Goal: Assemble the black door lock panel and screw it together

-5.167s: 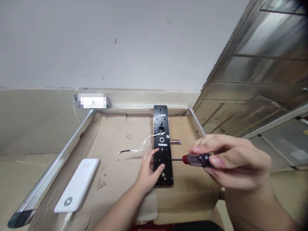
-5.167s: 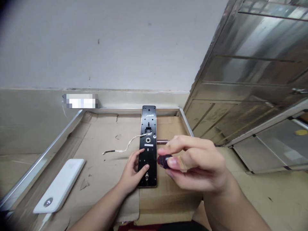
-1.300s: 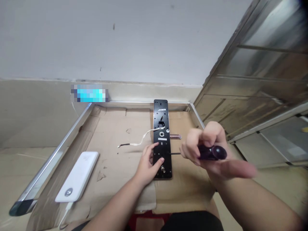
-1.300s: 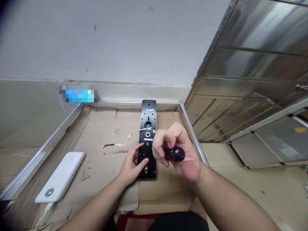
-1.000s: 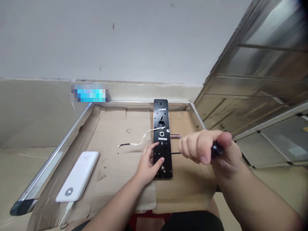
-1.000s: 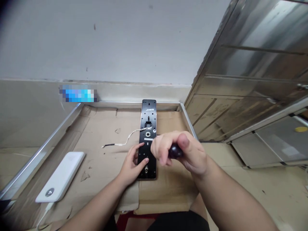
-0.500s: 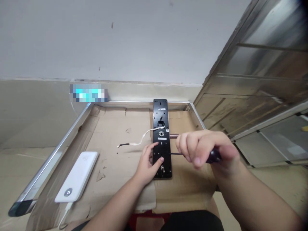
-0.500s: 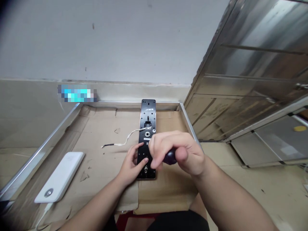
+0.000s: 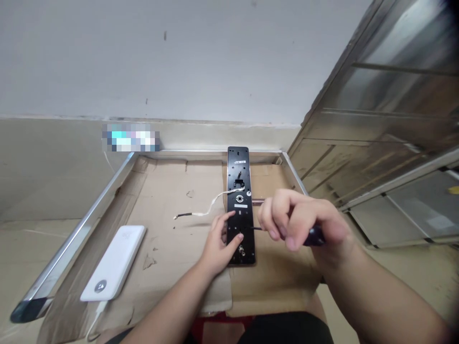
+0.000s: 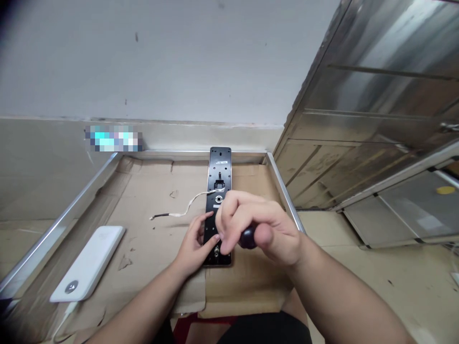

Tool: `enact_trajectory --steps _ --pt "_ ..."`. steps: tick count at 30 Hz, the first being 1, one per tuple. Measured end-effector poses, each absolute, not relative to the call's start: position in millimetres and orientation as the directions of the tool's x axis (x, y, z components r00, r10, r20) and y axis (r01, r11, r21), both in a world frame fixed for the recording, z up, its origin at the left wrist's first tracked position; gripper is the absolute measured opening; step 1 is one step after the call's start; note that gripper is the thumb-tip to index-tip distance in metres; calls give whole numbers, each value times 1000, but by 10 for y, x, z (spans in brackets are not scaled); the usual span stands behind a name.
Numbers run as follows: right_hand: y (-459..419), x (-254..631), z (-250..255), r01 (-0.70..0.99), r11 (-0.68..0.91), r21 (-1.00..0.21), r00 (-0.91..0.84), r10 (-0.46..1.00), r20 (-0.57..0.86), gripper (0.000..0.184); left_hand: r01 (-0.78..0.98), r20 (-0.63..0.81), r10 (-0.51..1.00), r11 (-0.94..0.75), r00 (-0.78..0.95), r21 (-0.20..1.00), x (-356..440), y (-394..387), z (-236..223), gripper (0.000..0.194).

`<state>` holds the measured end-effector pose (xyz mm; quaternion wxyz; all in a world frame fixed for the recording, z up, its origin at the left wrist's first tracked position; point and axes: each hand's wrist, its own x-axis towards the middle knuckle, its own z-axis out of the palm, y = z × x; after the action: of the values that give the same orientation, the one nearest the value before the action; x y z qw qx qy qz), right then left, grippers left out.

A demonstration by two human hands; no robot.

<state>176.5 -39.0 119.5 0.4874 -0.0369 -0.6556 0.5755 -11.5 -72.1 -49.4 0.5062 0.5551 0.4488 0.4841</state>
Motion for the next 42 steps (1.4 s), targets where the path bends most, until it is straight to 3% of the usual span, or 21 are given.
enact_trajectory --steps 3,7,14,21,29,33,37,42 --pt "-410 1784 1229 -544 215 -811 -589 591 551 40 4 84 988 -85 131 996 -116 -720 -491 55" --pt "-465 1736 1215 -626 111 -772 -526 671 522 37 32 90 989 -94 114 995 -117 -719 -494 54" --pt "-431 1763 1164 -574 321 -753 -426 668 610 18 -2 69 989 -69 129 998 -110 -728 -489 55" --pt "-418 1746 1208 -523 403 -751 -473 595 649 18 -5 94 986 -94 134 996 -121 -718 -501 56" --pt "-329 1779 1124 -344 790 -508 -260 439 860 45 12 98 987 -101 126 995 -120 -722 -490 55" --pt "-307 1853 1177 -319 815 -484 -299 398 867 35 12 88 988 -90 124 996 -116 -727 -485 54" --pt "-296 1931 1235 -230 856 -462 -372 362 855 41 -5 75 988 -75 131 997 -114 -728 -482 55" --pt "-319 1917 1222 -119 890 -441 -305 390 869 42 13 74 989 -77 131 997 -121 -729 -474 55"
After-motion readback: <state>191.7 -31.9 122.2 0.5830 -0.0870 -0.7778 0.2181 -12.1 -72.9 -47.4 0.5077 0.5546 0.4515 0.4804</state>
